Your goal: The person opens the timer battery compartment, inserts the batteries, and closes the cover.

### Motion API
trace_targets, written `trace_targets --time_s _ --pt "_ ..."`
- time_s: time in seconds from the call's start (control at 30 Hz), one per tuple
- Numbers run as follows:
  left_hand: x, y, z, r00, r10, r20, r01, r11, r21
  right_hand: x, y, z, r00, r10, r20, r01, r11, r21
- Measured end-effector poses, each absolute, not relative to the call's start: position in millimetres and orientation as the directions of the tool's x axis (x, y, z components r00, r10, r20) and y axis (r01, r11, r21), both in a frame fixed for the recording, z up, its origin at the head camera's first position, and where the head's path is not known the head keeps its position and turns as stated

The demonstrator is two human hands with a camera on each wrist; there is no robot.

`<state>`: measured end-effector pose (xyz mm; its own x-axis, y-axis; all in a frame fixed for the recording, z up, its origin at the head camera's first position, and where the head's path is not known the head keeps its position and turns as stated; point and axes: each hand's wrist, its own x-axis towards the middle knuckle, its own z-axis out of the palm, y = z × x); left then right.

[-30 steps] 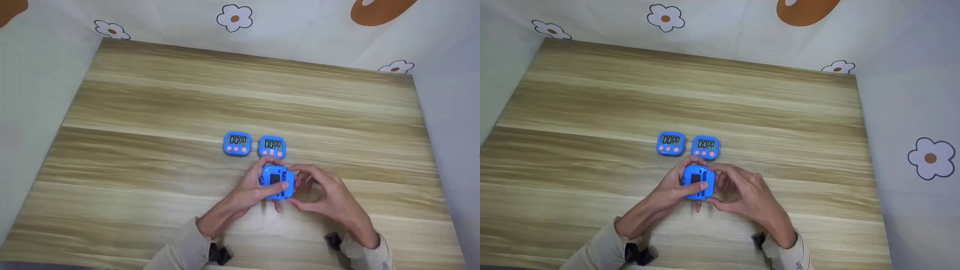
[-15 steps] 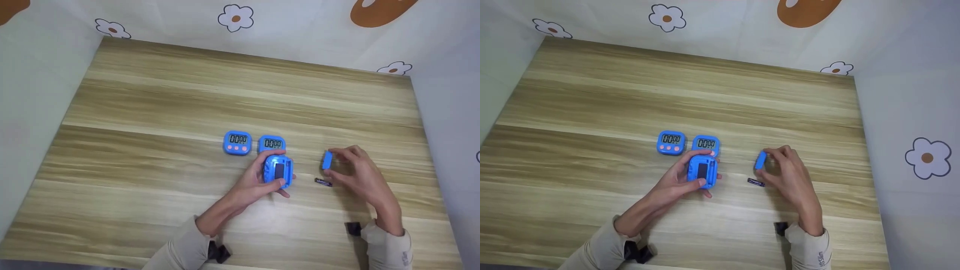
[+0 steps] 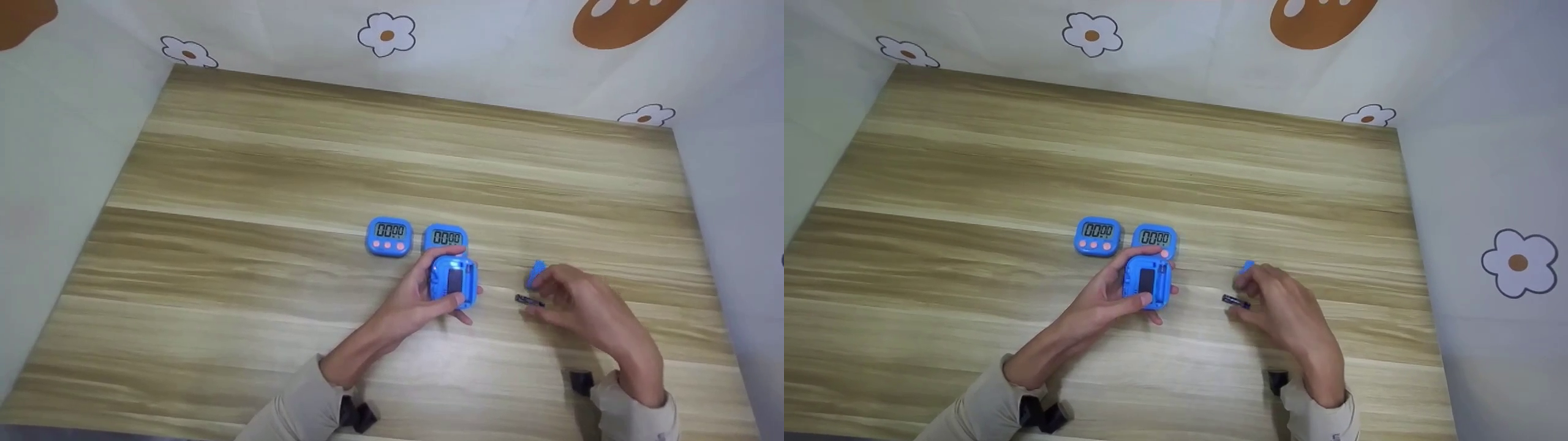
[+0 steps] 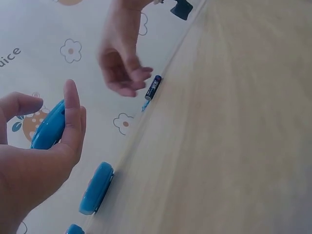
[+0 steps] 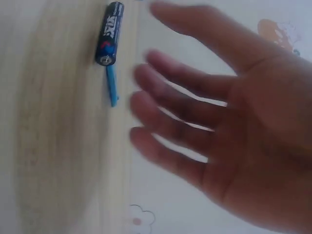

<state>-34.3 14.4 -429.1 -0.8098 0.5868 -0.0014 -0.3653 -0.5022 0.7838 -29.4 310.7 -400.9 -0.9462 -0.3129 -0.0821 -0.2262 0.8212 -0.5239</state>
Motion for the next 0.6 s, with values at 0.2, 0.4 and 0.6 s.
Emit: trace_targets --time_s 0.2,0.4,0.6 --pt "-34 16 -430 -0.813 0.581 0.021 -0.350 -0.518 0.781 -26 306 -403 -0.936 -0.342 -0.078 -0.278 0.859 -0.430" --pt "-34 15 -430 -0.814 0.580 0.018 -0.334 -0.494 0.802 -24 287 -393 -0.950 -0.299 0.093 -0.293 0.742 -0.604" --pt "-33 16 -431 -0.821 0.570 0.027 -0.288 -0.455 0.843 -17 248 -385 -0.879 -0.351 0.323 -0.475 0.572 -0.669"
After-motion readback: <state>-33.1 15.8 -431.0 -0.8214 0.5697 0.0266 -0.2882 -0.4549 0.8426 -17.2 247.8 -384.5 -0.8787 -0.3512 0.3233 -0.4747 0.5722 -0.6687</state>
